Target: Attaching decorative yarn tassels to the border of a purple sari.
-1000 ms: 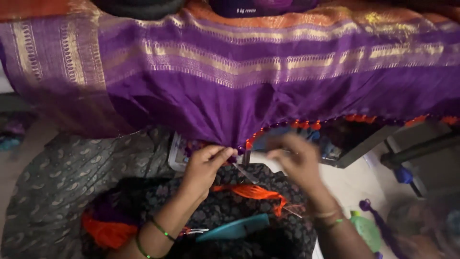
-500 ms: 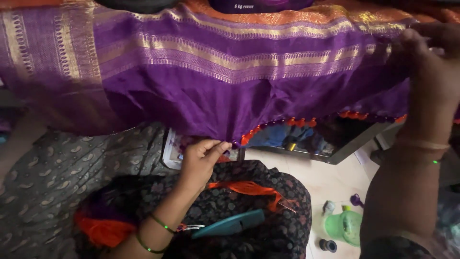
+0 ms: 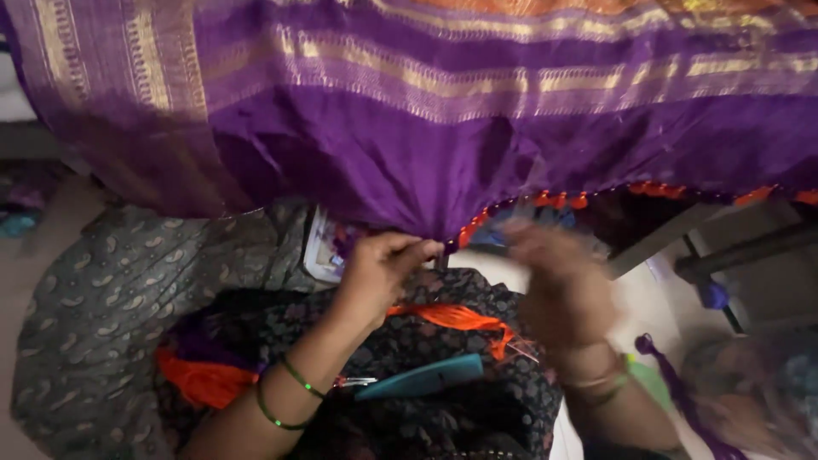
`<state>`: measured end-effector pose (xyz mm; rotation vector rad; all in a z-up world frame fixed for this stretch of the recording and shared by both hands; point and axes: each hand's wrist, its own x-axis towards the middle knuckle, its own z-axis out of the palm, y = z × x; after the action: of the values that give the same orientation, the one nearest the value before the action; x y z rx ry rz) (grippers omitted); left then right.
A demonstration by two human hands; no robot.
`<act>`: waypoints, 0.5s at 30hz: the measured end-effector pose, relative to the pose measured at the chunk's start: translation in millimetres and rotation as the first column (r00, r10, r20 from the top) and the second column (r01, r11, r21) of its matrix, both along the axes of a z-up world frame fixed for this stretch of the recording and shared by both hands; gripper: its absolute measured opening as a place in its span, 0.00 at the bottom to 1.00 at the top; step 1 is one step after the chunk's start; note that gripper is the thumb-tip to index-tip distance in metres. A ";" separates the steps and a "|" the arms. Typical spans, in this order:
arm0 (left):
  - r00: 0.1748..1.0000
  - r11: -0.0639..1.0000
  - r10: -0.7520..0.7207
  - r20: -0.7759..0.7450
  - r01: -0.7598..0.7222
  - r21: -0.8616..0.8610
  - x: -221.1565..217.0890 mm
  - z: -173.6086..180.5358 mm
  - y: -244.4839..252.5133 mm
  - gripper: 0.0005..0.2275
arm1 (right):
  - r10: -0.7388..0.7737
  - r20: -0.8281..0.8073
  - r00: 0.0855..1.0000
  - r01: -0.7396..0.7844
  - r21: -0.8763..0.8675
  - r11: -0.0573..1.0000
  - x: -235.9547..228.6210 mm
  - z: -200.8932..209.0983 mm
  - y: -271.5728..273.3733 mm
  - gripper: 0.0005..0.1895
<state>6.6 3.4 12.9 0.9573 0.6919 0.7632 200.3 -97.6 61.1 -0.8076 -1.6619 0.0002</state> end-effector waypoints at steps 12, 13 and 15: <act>0.947 0.997 -0.030 0.320 0.051 -0.056 -10.3 -28.4 22.5 0.09 | -0.376 -0.402 0.835 0.247 -0.337 0.908 30.7 -46.6 -51.5 0.06; 0.948 0.997 -0.020 0.316 0.043 -0.065 -12.6 -28.9 23.4 0.09 | -0.373 -0.402 0.836 0.239 -0.347 0.907 74.1 -59.0 -65.6 0.06; 0.939 0.998 -0.006 0.345 0.027 -0.057 -15.1 -29.6 26.9 0.09 | 0.096 -0.897 0.432 -0.102 0.057 0.993 162.8 -83.6 -91.6 0.12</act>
<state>-8.5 30.2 -16.7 0.7470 0.3969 0.8643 363.1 -189.2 -22.5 -0.5293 -0.6407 0.4614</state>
